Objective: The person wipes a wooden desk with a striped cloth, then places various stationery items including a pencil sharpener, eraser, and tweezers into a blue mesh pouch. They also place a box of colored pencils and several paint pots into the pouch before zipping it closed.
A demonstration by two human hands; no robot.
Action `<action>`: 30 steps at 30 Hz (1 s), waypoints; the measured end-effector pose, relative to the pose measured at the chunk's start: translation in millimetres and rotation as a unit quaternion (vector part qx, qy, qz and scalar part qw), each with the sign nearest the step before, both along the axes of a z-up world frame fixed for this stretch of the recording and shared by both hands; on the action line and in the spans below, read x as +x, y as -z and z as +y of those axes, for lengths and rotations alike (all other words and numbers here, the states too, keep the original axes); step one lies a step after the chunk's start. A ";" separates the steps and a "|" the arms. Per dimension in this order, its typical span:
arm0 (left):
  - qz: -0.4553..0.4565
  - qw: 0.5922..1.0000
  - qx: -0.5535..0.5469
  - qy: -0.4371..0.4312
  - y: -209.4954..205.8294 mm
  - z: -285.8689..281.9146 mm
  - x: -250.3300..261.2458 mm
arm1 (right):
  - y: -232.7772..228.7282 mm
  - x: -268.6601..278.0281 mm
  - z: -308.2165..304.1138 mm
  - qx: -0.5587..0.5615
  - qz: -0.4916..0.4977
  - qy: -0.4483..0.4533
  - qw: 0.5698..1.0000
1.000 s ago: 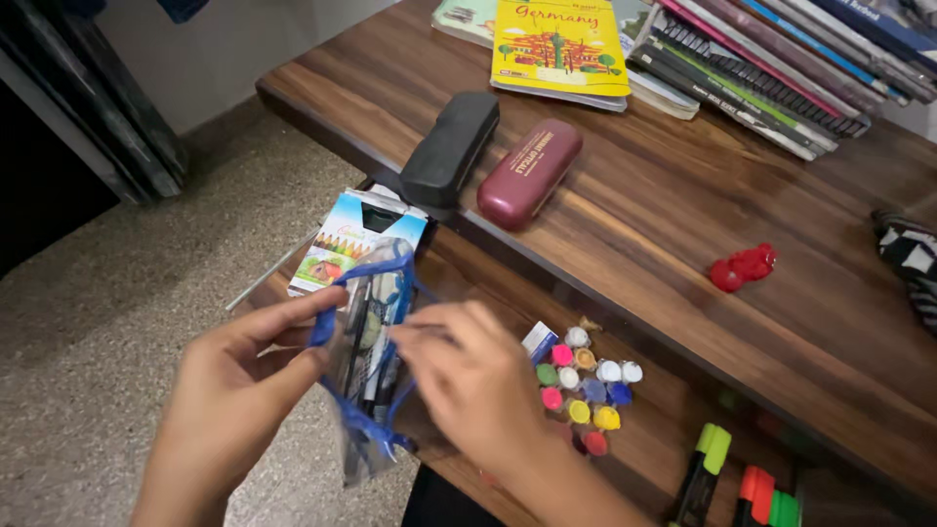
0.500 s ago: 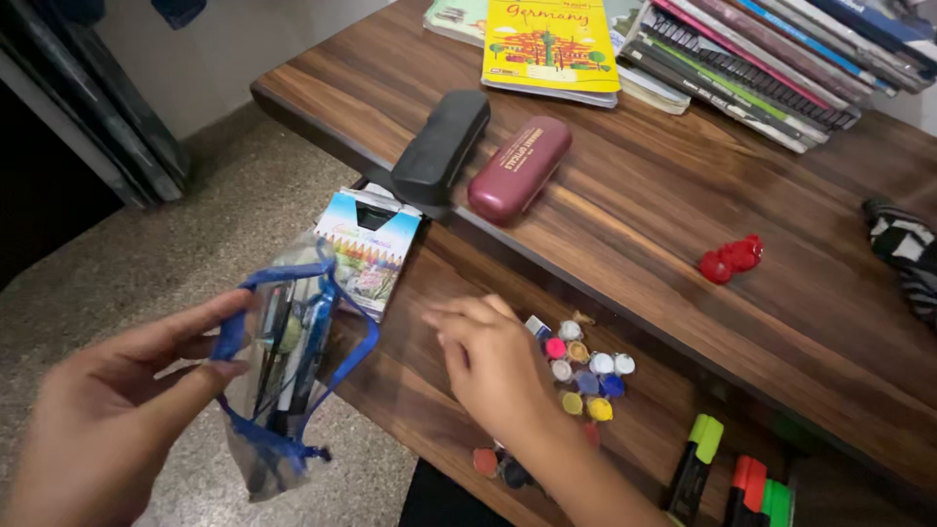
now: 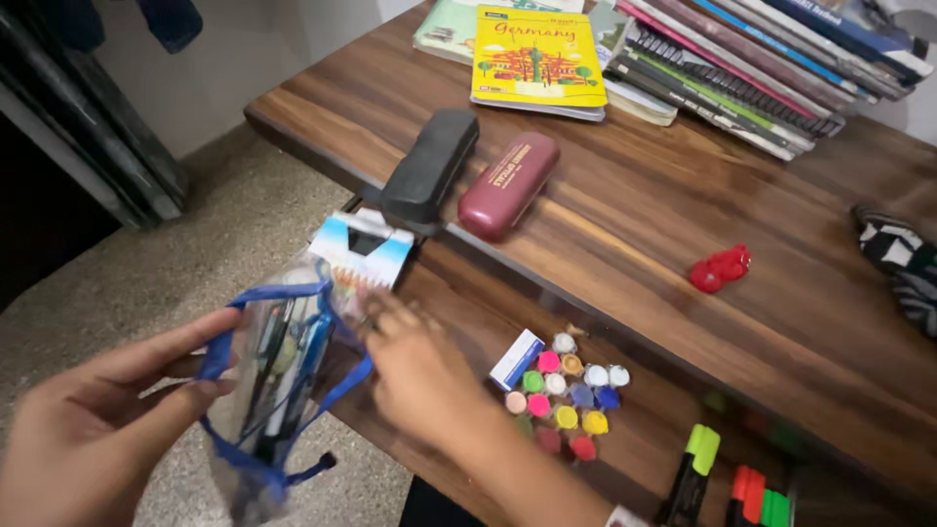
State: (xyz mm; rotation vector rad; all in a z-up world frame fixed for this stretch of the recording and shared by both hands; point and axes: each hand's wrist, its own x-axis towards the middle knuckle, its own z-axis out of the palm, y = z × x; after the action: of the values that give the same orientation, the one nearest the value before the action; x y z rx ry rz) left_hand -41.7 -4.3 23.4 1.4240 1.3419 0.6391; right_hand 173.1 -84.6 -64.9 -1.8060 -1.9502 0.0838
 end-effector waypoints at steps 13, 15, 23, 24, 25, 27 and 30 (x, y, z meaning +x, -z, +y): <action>-0.037 0.999 -0.006 0.030 12.2 1.2 -6.7 | -7.0 -11.3 -51.5 0.027 0.094 0.024 0.995; -0.028 0.999 -0.020 0.034 14.7 2.5 -7.7 | -4.0 -6.7 -50.5 0.046 0.097 0.004 0.994; -0.049 0.996 -0.031 0.061 27.4 7.3 -14.6 | 2.4 39.4 -15.7 0.084 0.140 0.060 0.985; -0.044 0.997 -0.042 0.055 28.6 6.9 -11.4 | 3.1 47.4 -9.3 0.087 0.109 0.063 0.988; -0.038 0.997 -0.053 0.048 28.3 6.4 -9.3 | 3.6 56.0 -1.9 0.089 0.078 0.065 0.991; -0.065 0.993 -0.038 0.087 27.2 5.1 -0.8 | 4.2 69.5 9.4 0.068 0.042 0.056 0.995; -0.081 0.991 -0.044 0.102 18.6 2.5 10.3 | 0.0 78.8 18.8 0.010 0.035 0.026 0.999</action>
State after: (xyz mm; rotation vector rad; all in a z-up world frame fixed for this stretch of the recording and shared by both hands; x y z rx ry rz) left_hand -31.3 -1.8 4.8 1.3856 1.0698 0.5409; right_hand 251.9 -65.9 -64.9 -1.8157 -1.8480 0.1074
